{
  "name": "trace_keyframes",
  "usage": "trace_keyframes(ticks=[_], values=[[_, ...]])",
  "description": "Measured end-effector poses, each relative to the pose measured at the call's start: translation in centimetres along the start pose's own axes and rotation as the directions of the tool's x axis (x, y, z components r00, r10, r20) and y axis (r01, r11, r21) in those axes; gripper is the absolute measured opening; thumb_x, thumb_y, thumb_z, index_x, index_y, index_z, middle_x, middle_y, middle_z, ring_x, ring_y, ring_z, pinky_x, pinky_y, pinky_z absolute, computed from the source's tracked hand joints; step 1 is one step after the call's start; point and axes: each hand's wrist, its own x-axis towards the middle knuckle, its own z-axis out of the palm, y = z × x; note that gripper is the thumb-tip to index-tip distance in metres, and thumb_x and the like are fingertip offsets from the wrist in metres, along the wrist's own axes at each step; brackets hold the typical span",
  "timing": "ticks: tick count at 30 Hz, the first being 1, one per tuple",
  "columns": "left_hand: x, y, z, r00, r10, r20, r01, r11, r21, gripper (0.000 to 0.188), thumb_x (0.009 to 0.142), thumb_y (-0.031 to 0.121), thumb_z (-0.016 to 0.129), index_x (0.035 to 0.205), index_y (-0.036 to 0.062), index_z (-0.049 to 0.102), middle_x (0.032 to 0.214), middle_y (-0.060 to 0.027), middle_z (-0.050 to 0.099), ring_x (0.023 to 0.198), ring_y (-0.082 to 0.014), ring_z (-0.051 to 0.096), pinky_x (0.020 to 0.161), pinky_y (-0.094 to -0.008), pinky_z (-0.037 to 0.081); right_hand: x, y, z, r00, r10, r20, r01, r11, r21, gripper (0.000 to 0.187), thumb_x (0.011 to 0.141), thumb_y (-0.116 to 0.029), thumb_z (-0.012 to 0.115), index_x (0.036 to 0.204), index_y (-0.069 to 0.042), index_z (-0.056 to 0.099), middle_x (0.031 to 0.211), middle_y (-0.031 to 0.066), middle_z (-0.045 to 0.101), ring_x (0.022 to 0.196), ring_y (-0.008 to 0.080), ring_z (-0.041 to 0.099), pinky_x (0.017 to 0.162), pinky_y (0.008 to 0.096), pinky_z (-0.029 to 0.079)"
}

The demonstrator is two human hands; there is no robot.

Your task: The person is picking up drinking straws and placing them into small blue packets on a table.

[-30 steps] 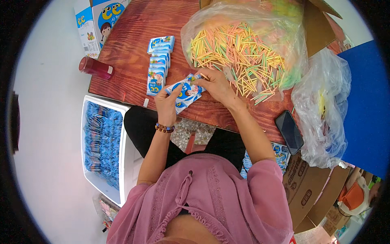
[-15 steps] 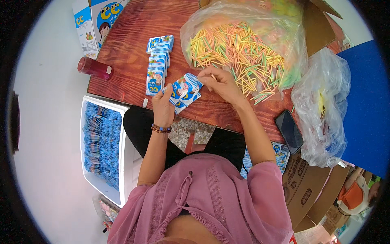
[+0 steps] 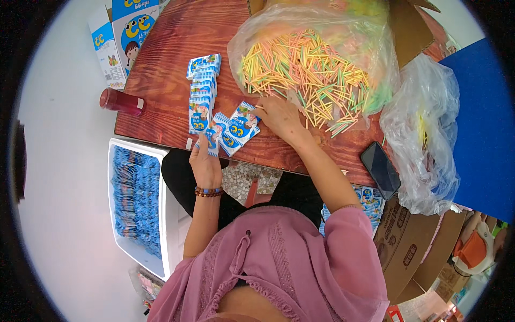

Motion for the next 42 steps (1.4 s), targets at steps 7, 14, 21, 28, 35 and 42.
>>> trace_keyframes(ticks=[7,14,21,28,35,42], values=[[0.2,-1.3,1.9,0.998,-0.009,-0.058,0.001,0.991,-0.133,0.017,0.093,0.016,0.06,0.099,0.0003,0.063,0.097,-0.0043,0.066,0.085,-0.0088,0.061,0.073,-0.0234,0.048,-1.0,-0.4,0.1,0.947,0.19,0.26,-0.225,0.968,0.113,0.031,0.082,-0.035,0.063,0.086,-0.005,0.063,0.081,0.0136,0.066,0.081,0.0308,0.063,0.069,0.0421,0.046],[0.8,-1.9,3.3,0.999,0.041,-0.017,-0.043,0.989,-0.139,0.016,0.093,0.014,0.059,0.101,0.0008,0.063,0.099,-0.0052,0.066,0.085,-0.0105,0.062,0.077,-0.0251,0.049,1.3,1.9,-3.7,0.979,0.201,-0.024,-0.198,0.976,0.09,0.025,0.087,-0.027,0.058,0.087,-0.003,0.061,0.074,0.0149,0.061,0.069,0.0302,0.06,0.065,0.0384,0.045],[0.4,-0.8,3.5,0.996,-0.052,0.069,0.056,0.997,-0.057,0.018,0.094,0.015,0.057,0.098,-0.0011,0.063,0.098,-0.007,0.067,0.085,-0.0119,0.064,0.076,-0.0269,0.051,5.4,5.8,-8.1,0.945,0.088,-0.314,-0.237,0.849,-0.473,0.022,0.085,-0.026,0.054,0.089,-0.005,0.062,0.087,0.0158,0.063,0.083,0.0343,0.061,0.072,0.0427,0.047],[0.2,-1.9,4.2,0.983,-0.107,0.149,0.112,0.994,-0.022,0.015,0.094,0.019,0.059,0.092,0.0059,0.065,0.09,-0.002,0.067,0.077,-0.009,0.063,0.063,-0.0232,0.049,9.4,5.7,-5.4,0.983,0.012,-0.181,-0.095,0.883,-0.459,0.022,0.082,-0.022,0.056,0.091,-0.004,0.065,0.094,0.0146,0.063,0.09,0.033,0.062,0.081,0.0492,0.043],[0.6,-2.3,3.4,0.985,-0.113,0.133,0.115,0.993,-0.01,0.016,0.094,0.017,0.058,0.095,0.0034,0.065,0.091,-0.0031,0.068,0.077,-0.0098,0.064,0.063,-0.0233,0.05,12.7,5.6,-3.3,0.995,0.001,-0.096,-0.071,0.675,-0.735,0.023,0.083,-0.015,0.049,0.095,-0.004,0.065,0.093,0.0146,0.064,0.091,0.0283,0.063,0.079,0.0483,0.04],[0.7,-2.1,3.4,0.978,-0.128,0.165,0.133,0.991,-0.017,0.016,0.094,0.016,0.057,0.096,0.0021,0.065,0.094,-0.0047,0.068,0.079,-0.0104,0.064,0.065,-0.0236,0.051,13.5,5.6,-2.2,0.998,0.055,-0.036,-0.062,0.58,-0.812,0.025,0.084,-0.016,0.048,0.098,-0.003,0.063,0.096,0.0146,0.063,0.092,0.0274,0.063,0.079,0.0478,0.04]])
